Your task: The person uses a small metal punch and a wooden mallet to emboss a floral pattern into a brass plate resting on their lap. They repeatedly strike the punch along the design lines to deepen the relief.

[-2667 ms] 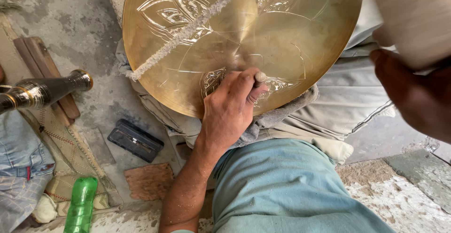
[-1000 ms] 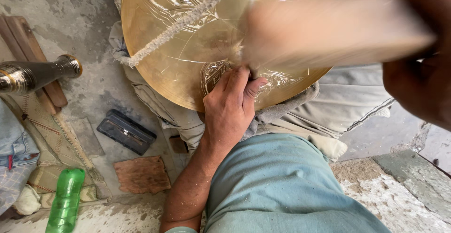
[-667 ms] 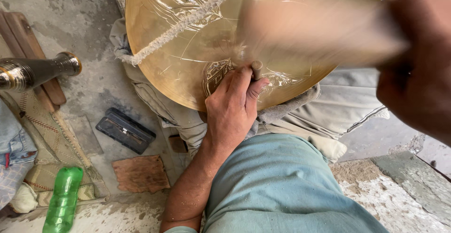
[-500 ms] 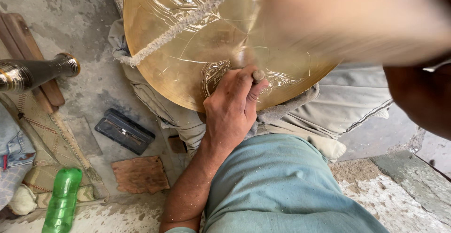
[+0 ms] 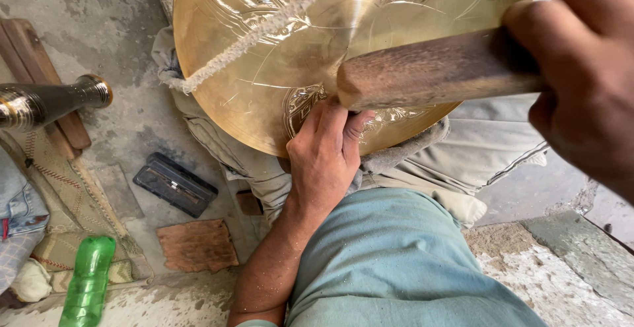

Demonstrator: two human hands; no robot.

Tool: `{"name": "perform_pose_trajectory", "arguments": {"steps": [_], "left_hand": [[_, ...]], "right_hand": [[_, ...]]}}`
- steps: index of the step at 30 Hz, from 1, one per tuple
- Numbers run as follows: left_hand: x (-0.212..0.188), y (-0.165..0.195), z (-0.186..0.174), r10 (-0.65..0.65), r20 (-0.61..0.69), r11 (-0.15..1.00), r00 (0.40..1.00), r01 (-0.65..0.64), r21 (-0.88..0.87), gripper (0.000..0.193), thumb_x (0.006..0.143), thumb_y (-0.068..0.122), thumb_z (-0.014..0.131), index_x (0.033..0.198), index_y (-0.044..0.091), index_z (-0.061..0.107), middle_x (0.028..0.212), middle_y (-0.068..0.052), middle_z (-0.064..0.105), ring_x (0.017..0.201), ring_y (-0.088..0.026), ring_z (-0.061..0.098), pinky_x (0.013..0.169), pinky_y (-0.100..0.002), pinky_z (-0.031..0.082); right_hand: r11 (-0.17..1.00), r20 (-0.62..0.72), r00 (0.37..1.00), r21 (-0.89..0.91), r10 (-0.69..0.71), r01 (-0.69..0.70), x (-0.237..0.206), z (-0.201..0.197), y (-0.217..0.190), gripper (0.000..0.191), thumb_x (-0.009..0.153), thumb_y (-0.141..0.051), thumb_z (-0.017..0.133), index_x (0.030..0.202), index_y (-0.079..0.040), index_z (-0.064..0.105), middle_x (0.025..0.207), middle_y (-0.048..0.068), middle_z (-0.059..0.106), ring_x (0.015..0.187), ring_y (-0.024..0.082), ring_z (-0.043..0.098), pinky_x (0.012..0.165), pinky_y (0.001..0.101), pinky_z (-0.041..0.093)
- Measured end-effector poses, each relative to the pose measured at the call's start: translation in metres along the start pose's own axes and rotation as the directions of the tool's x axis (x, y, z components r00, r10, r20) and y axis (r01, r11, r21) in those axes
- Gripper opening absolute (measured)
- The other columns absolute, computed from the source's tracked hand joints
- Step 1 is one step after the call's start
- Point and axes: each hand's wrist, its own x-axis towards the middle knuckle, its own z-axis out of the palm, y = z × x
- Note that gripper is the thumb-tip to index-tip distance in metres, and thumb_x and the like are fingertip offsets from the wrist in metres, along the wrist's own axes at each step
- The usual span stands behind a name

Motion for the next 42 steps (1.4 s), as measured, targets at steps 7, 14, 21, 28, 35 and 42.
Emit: {"name": "perform_pose_trajectory", "arguments": {"steps": [7,14,21,28,35,42], "left_hand": [[-0.002,-0.001,0.001,-0.024,-0.004,0.999,1.0,0.024,0.025,0.031,0.106,0.02,0.069,0.13,0.004,0.059,0.101,-0.013,0.067,0.088,-0.029,0.071,0.071,-0.038,0.059],[-0.002,0.0,-0.001,-0.029,-0.007,0.999,1.0,0.029,0.04,0.027,0.106,0.022,0.071,0.125,0.005,0.059,0.099,-0.009,0.066,0.088,-0.026,0.07,0.072,-0.039,0.059],[-0.003,0.0,-0.001,0.011,-0.011,1.0,1.0,-0.011,0.012,0.021,0.109,0.02,0.069,0.122,0.007,0.058,0.108,-0.006,0.068,0.092,-0.023,0.072,0.074,-0.034,0.062],[-0.007,-0.002,0.003,0.003,-0.071,1.0,0.997,-0.002,0.019,0.024,0.11,0.022,0.068,0.125,0.006,0.058,0.114,-0.009,0.07,0.097,-0.025,0.073,0.076,-0.034,0.063],[-0.009,-0.001,0.002,-0.11,0.015,0.988,0.994,0.108,0.111,0.027,0.103,0.023,0.073,0.115,0.002,0.059,0.098,-0.015,0.067,0.088,-0.034,0.071,0.073,-0.042,0.059],[-0.009,-0.004,0.003,-0.021,-0.038,0.999,0.999,0.023,0.045,0.025,0.11,0.024,0.067,0.126,0.006,0.058,0.111,-0.011,0.067,0.096,-0.028,0.073,0.075,-0.036,0.062]], "right_hand": [[0.991,0.069,0.997,-0.126,-0.04,0.048,-0.005,-0.003,0.004,0.064,0.062,0.021,0.071,0.124,0.007,0.064,0.106,0.027,0.066,0.088,0.038,0.07,0.07,0.0441,0.057],[0.971,0.099,0.994,-0.231,-0.043,0.065,-0.012,-0.001,0.009,0.055,0.067,0.012,0.073,0.122,0.005,0.066,0.1,0.022,0.065,0.082,0.031,0.068,0.069,0.0405,0.058],[0.995,-0.011,0.996,-0.044,-0.087,0.086,-0.01,0.004,0.012,0.05,0.074,0.023,0.06,0.121,0.007,0.063,0.102,0.022,0.067,0.091,0.032,0.07,0.075,0.0405,0.057],[0.987,0.02,0.996,-0.135,-0.084,0.086,-0.004,-0.001,0.001,0.05,0.072,0.022,0.063,0.12,0.007,0.064,0.102,0.022,0.068,0.09,0.032,0.07,0.073,0.0402,0.058],[0.984,0.036,0.996,-0.159,-0.082,0.087,0.0,-0.006,-0.006,0.051,0.069,0.021,0.067,0.118,0.007,0.065,0.102,0.023,0.069,0.09,0.032,0.071,0.071,0.0399,0.058],[0.98,0.053,0.995,-0.18,-0.082,0.09,0.002,-0.009,-0.011,0.051,0.067,0.019,0.071,0.117,0.007,0.067,0.103,0.023,0.069,0.089,0.032,0.071,0.07,0.0395,0.058]]}}
